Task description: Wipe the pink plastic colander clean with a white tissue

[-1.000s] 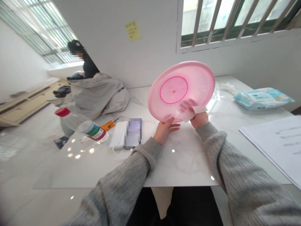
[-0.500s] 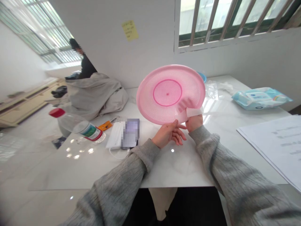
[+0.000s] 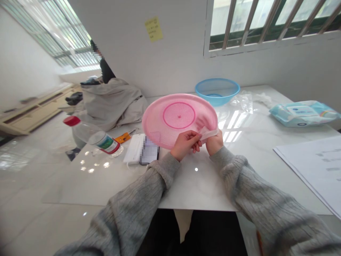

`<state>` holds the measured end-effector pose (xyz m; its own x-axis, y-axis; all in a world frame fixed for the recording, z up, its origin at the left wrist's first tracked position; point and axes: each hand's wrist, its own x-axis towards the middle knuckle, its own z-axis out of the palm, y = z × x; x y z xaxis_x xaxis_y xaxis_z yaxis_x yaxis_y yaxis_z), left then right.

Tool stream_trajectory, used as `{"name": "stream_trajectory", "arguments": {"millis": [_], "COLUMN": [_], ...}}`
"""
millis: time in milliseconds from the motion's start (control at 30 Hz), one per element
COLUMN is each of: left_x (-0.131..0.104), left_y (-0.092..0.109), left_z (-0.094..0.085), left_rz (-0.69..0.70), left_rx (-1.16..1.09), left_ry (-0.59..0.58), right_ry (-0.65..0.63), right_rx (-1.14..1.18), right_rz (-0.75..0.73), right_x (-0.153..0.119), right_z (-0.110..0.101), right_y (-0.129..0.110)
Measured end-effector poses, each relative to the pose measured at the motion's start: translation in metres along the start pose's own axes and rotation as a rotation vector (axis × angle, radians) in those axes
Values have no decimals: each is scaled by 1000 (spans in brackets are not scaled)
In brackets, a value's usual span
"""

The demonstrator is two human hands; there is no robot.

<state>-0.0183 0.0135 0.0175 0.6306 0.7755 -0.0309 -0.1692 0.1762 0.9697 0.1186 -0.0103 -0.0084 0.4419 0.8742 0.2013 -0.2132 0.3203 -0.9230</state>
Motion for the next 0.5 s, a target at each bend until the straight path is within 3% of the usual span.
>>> {"name": "stream_trajectory", "arguments": {"millis": [200, 500], "left_x": [4, 1], "left_y": [-8, -12], "left_z": [-2, 7], "left_rz": [107, 147], "left_rx": [129, 64], "left_ry": [38, 134], "right_ry": [-188, -186], "right_rx": [85, 101], "right_rz": [191, 265], "right_x": [-9, -11], "right_z": [12, 14], "right_y": [-11, -5]}}
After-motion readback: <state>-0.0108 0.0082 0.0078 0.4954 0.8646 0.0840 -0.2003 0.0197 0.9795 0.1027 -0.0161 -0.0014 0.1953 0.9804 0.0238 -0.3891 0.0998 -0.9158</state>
